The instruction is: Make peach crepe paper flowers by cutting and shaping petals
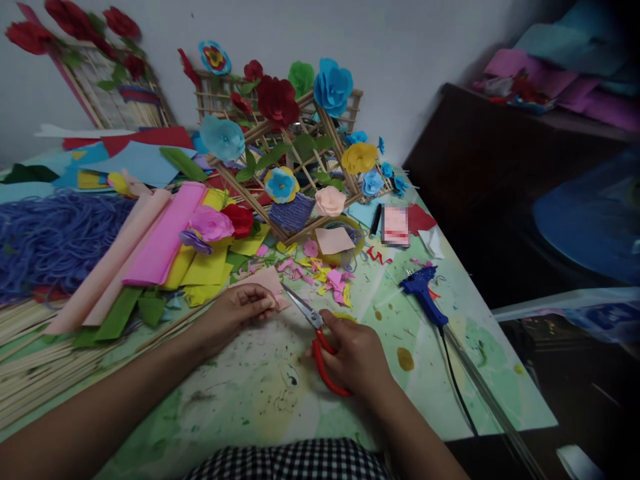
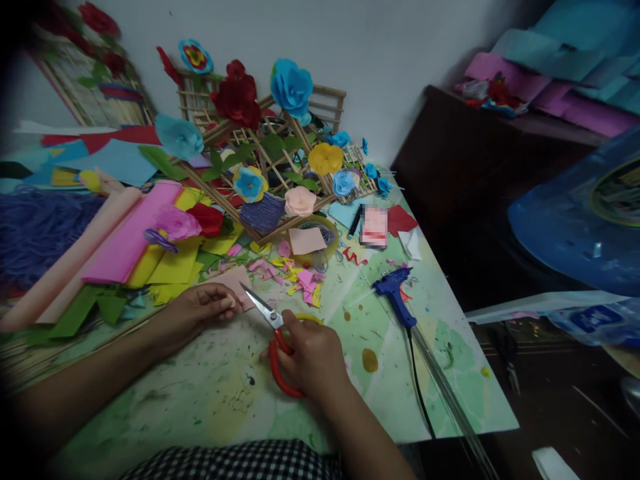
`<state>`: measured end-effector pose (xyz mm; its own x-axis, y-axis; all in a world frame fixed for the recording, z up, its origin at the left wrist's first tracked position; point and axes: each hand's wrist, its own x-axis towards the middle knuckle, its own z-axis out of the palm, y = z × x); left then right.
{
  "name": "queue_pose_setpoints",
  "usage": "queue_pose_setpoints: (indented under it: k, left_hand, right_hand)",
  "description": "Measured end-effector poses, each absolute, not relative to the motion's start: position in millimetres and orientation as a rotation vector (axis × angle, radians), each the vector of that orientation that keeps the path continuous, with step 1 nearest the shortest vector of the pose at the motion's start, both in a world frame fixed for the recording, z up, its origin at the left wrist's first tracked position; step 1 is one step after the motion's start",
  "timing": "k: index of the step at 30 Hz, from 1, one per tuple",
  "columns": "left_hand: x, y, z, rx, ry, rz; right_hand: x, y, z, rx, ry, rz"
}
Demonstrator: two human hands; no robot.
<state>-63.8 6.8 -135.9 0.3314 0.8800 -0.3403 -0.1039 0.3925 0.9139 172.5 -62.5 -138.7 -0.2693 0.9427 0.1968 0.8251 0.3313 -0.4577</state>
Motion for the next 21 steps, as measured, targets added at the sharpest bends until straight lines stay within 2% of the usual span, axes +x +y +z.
queue_pose_setpoints:
  k: [6, 21]
  left_hand:
    - [-63, 10, -134, 0.761, 0.993, 0.855]
    - [-53, -5, -134, 0.561, 0.925, 0.958]
  right_hand:
    - [174, -62, -140, -1.533, -2.041, 0.256]
    - [165, -66, -138, -1.603, -2.153, 0.305]
